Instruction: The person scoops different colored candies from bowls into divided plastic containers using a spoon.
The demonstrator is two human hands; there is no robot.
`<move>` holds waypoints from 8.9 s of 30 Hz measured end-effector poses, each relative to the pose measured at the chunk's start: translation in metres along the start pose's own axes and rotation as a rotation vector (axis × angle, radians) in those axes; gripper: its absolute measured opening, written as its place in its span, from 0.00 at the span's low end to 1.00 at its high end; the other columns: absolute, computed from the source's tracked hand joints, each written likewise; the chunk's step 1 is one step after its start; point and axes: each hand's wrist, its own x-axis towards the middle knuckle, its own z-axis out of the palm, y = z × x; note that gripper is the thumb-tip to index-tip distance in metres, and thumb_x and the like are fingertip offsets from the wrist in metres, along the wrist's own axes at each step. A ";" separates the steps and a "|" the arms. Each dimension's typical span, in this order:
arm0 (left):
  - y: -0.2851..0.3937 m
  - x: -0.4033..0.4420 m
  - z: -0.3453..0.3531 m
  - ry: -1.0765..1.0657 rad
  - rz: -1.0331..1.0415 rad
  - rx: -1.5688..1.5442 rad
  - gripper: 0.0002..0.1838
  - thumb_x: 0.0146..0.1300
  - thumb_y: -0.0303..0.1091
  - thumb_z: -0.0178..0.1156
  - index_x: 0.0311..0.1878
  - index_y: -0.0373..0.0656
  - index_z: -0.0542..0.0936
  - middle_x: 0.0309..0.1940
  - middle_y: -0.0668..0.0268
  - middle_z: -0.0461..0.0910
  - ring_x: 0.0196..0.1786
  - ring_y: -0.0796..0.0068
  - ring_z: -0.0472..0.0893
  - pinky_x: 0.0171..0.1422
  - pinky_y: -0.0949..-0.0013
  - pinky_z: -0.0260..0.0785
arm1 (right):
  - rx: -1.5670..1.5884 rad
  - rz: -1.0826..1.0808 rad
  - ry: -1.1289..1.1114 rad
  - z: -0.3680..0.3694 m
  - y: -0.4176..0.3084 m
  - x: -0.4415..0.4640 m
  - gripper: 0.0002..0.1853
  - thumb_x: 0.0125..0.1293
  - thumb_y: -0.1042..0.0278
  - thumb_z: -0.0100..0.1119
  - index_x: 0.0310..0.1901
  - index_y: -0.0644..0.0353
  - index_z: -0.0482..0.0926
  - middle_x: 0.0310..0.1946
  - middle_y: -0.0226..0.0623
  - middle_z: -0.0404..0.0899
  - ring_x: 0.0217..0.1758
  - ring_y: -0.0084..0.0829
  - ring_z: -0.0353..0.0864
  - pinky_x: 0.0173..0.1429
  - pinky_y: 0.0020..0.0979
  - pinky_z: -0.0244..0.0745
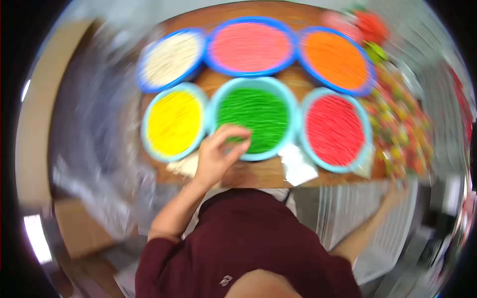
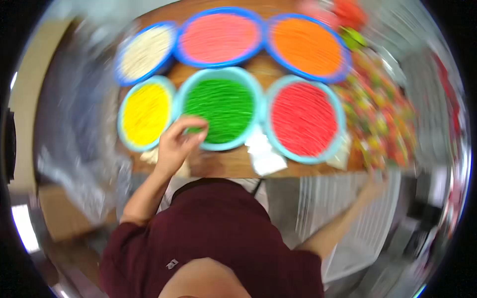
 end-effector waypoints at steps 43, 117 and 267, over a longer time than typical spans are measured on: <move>-0.017 -0.031 -0.100 0.136 -0.198 -0.888 0.34 0.68 0.41 0.58 0.71 0.36 0.58 0.66 0.42 0.64 0.51 0.55 0.82 0.39 0.67 0.86 | 0.677 0.188 -1.242 0.156 -0.352 -0.156 0.17 0.73 0.61 0.54 0.42 0.73 0.79 0.31 0.43 0.81 0.33 0.30 0.84 0.41 0.26 0.84; -0.045 -0.091 -0.128 0.532 -0.122 0.038 0.46 0.44 0.31 0.80 0.66 0.41 0.65 0.55 0.59 0.75 0.57 0.71 0.76 0.61 0.67 0.71 | 0.764 -0.002 -1.791 0.165 -0.522 -0.275 0.15 0.73 0.66 0.54 0.43 0.74 0.77 0.28 0.35 0.75 0.34 0.29 0.85 0.41 0.23 0.85; -0.015 -0.010 0.029 -0.155 -0.040 -0.232 0.43 0.43 0.29 0.81 0.62 0.41 0.68 0.53 0.63 0.75 0.56 0.73 0.75 0.63 0.69 0.68 | 0.759 0.330 -0.774 0.092 -0.223 -0.060 0.15 0.73 0.66 0.54 0.42 0.75 0.78 0.30 0.43 0.80 0.32 0.33 0.84 0.40 0.30 0.86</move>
